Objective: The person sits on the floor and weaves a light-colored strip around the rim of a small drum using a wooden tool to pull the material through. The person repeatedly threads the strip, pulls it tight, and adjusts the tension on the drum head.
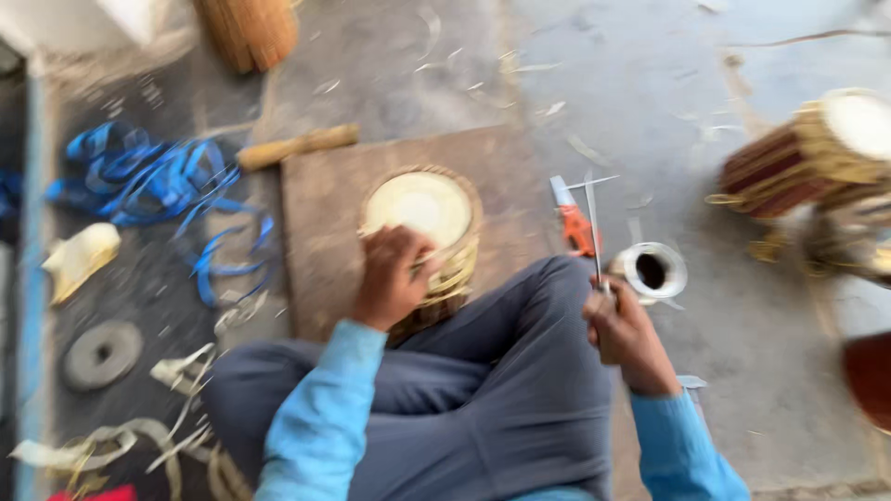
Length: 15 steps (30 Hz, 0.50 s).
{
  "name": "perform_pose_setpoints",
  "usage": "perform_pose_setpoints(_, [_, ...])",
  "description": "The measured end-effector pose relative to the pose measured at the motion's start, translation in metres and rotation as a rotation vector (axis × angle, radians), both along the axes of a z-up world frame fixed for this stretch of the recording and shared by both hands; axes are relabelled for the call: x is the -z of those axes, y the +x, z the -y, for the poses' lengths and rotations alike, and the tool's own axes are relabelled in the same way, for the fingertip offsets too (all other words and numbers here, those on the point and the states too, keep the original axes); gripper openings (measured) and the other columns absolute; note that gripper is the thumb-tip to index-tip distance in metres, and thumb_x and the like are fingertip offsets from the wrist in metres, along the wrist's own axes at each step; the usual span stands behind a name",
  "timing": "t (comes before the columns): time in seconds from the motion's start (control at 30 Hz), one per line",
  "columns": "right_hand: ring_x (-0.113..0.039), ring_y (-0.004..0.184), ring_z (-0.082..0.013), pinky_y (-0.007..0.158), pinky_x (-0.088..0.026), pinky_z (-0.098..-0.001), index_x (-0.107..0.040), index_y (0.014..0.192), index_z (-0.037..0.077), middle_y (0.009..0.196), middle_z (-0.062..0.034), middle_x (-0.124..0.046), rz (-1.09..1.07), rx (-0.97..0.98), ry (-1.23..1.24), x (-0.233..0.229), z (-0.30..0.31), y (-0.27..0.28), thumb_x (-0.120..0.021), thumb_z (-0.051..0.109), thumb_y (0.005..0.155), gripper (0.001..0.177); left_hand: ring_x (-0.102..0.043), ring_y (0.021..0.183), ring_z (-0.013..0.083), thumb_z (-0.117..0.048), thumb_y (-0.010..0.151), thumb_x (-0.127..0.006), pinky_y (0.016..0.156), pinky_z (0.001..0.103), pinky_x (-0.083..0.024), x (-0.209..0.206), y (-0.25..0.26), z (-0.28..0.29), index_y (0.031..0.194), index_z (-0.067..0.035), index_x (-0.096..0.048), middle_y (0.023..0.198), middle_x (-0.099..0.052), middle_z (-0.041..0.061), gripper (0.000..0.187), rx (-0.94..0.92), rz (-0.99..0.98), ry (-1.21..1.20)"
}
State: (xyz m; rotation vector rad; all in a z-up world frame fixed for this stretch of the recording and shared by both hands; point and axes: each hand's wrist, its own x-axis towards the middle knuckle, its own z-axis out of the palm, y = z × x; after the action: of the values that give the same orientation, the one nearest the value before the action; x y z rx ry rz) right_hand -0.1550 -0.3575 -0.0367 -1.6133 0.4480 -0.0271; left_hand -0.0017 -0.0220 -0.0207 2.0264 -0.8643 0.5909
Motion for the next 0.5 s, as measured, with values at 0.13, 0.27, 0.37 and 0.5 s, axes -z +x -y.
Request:
perform_pose_setpoints(0.13, [-0.065,0.088,-0.0223,0.076,-0.053,-0.037,-0.057,0.145,0.01,0.1,-0.01,-0.068,0.147,0.028,-0.697,-0.039,0.054,-0.06,-0.076,0.018,0.087,0.061,-0.058,0.086,0.0246,-0.016,0.08,-0.077,0.086,0.042,-0.038,0.001,-0.004,-0.009,0.097,-0.015,-0.062,0.084,-0.061,0.001,0.023,0.107,-0.113,0.064])
perform_pose_setpoints(0.27, [-0.071,0.085,-0.0244,0.076,-0.057,-0.039,-0.068,0.126,0.014,0.102,-0.0118,-0.072,0.007,0.276,-0.985,-0.089,0.081,-0.066,-0.082,0.023,0.08,0.049,-0.06,0.085,0.0241,-0.016,0.078,-0.076,0.086,0.041,-0.04,-0.006,-0.023,-0.019,0.095,-0.016,-0.064,0.081,-0.061,0.0,0.021,0.183,-0.124,0.136])
perform_pose_setpoints(0.37, [-0.07,0.092,-0.0301,0.082,-0.056,-0.041,-0.075,0.117,0.014,0.105,-0.0147,-0.07,0.083,0.229,-1.219,-0.103,0.099,-0.063,-0.081,0.019,0.079,0.039,-0.061,0.081,0.0205,-0.017,0.08,-0.077,0.086,0.04,-0.04,-0.007,-0.029,-0.039,0.092,-0.016,-0.064,0.08,-0.063,-0.001,0.018,0.132,-0.146,0.151])
perform_pose_setpoints(0.5, [-0.071,0.092,-0.0314,0.082,-0.056,-0.0434,-0.076,0.109,0.012,0.106,-0.0121,-0.072,-0.07,0.238,-1.211,-0.105,0.111,-0.057,-0.08,0.02,0.08,0.031,-0.059,0.085,0.0214,-0.019,0.082,-0.077,0.089,0.039,-0.04,0.001,-0.04,-0.049,0.097,-0.015,-0.064,0.087,-0.066,0.0,0.02,0.059,-0.199,0.151])
